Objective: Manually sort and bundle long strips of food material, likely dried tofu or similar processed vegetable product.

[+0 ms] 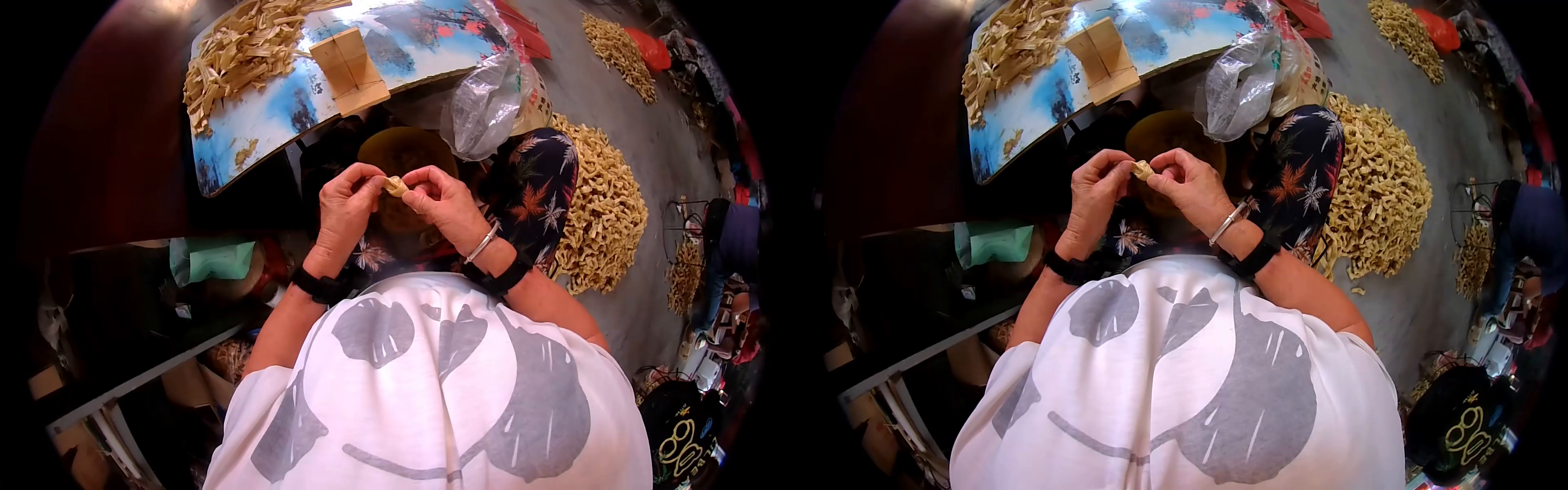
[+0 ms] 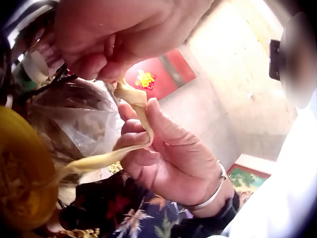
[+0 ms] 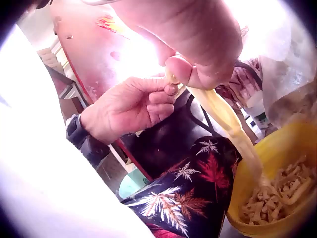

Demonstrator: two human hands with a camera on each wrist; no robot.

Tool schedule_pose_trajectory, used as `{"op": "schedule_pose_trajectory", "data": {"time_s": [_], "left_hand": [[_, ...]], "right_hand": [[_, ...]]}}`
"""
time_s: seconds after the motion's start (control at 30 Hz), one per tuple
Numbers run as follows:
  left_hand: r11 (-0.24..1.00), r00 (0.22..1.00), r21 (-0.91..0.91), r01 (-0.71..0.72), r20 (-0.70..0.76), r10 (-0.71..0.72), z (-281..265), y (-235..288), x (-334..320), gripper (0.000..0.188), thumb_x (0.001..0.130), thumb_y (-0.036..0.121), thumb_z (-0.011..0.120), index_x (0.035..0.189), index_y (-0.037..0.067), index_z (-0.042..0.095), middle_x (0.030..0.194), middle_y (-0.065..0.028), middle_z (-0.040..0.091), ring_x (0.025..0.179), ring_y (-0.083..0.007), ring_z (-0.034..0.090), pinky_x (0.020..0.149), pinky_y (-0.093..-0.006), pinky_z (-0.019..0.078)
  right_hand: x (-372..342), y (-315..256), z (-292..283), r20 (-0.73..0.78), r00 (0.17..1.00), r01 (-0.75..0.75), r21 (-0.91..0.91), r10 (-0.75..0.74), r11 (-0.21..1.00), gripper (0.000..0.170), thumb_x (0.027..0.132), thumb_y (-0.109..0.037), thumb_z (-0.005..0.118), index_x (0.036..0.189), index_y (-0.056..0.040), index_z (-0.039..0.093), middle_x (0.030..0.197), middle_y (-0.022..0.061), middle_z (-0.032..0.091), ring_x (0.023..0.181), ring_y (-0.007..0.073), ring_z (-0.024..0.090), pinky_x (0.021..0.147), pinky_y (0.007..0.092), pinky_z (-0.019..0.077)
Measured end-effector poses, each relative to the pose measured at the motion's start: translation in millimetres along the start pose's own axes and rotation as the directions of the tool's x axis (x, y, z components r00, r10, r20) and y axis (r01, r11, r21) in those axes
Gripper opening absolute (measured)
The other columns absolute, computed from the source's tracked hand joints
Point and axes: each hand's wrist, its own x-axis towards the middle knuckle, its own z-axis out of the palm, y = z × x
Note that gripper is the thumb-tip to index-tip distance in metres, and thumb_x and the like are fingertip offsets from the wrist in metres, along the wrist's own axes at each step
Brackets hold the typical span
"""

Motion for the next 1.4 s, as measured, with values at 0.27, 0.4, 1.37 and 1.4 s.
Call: {"op": "schedule_pose_trajectory", "data": {"time_s": [0.27,0.4,1.37,1.4], "left_hand": [[0.807,0.974,-0.547,0.224,0.149,-0.17,22,-7,-14,0.029,0.096,0.015,0.062,0.123,0.003,0.058,0.111,-0.0058,0.066,0.1,-0.0138,0.064,0.091,-0.0308,0.0509],[0.905,0.98,-0.392,0.168,0.167,-0.109,13,-8,-12,0.03,0.098,0.015,0.059,0.125,0.003,0.058,0.11,-0.005,0.066,0.098,-0.0121,0.064,0.089,-0.0276,0.0513],[0.976,0.998,-0.216,0.028,0.065,-0.015,7,7,-32,0.014,0.096,0.013,0.063,0.106,0.004,0.068,0.085,0.0057,0.062,0.068,0.0003,0.048,0.058,-0.0151,0.0385],[0.974,0.997,-0.227,0.027,0.071,-0.011,6,7,-32,0.017,0.095,0.012,0.065,0.109,0.002,0.068,0.085,0.0058,0.062,0.072,-0.0009,0.051,0.063,-0.0158,0.0422]], "right_hand": [[-4,-18,23,-0.062,0.968,0.218,-0.278,-0.244,0.936,0.034,0.089,-0.013,0.069,0.12,-0.0056,0.06,0.081,0.0051,0.068,0.071,0.0095,0.066,0.063,0.026,0.0551],[2,-30,18,0.0,0.997,0.075,-0.165,-0.076,0.983,0.037,0.089,-0.013,0.069,0.123,-0.0047,0.059,0.082,0.0073,0.069,0.07,0.0109,0.068,0.061,0.0251,0.0568],[21,-23,24,-0.128,0.886,0.337,-0.48,-0.445,0.81,0.017,0.088,-0.015,0.066,0.085,0.001,0.065,0.072,0.0141,0.063,0.064,0.0305,0.063,0.059,0.0352,0.0482],[21,-25,25,-0.128,0.885,0.337,-0.486,-0.448,0.806,0.019,0.091,-0.015,0.064,0.081,0.0008,0.062,0.067,0.0114,0.062,0.058,0.024,0.063,0.054,0.0321,0.0475]]}}
